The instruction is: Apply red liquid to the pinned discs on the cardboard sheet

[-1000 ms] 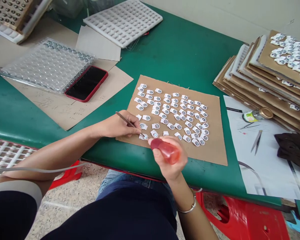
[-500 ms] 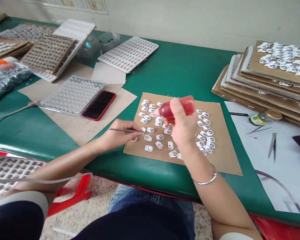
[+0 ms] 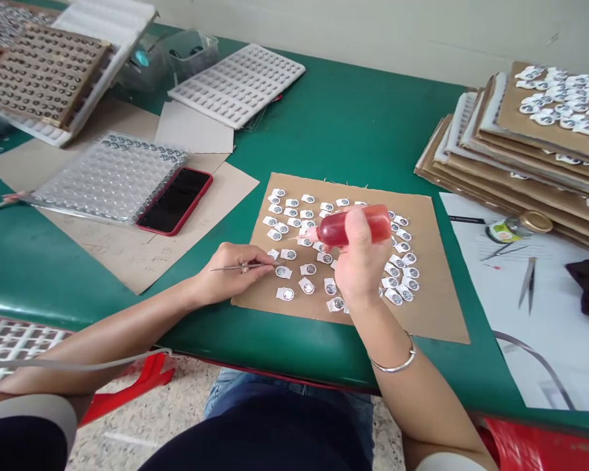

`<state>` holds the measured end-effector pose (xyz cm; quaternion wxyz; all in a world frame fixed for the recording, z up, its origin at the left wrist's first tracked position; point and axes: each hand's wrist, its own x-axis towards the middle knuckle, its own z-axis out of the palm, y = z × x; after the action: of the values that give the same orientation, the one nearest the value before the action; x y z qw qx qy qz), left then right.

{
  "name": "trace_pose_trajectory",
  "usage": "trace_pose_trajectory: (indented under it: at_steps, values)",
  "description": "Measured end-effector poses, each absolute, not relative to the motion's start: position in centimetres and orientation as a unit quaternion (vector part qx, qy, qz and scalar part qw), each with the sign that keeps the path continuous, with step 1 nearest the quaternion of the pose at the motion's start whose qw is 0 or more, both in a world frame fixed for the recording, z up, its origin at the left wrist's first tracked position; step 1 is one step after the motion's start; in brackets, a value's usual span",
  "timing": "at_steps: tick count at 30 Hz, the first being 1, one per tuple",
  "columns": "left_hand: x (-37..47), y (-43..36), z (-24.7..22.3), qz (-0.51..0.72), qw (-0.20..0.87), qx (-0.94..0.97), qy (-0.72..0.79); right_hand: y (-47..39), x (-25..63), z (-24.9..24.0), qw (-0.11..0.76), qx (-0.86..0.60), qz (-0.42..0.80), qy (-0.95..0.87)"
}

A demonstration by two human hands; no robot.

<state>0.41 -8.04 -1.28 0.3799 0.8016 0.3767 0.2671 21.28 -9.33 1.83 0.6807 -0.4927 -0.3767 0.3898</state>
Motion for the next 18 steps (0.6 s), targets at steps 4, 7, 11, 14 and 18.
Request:
trace_pose_trajectory:
  at_steps: [4,7,11,14,18]
  values:
    - [0.4,-7.9,-1.0,0.319,0.402,0.742,0.432,-9.3,22.0,2.8,0.535,-0.455,0.647,-0.296]
    - [0.1,-7.4,-0.5,0.362,0.395,0.699,0.474,-9.5,21.4,2.5,0.390,-0.441,0.778,-0.219]
    - [-0.6,-6.8,-0.1,0.379,0.394,0.677,0.492,-10.0,19.8,1.2,0.354,-0.470,0.794,-0.150]
    - [-0.8,-6.8,-0.1,0.377,0.390,0.681,0.493,-10.0,19.6,0.8,0.363,-0.496,0.774,-0.152]
    - [-0.8,-7.1,-0.5,0.341,0.405,0.705,0.472,-9.5,20.3,0.9,0.391,-0.511,0.740,-0.197]
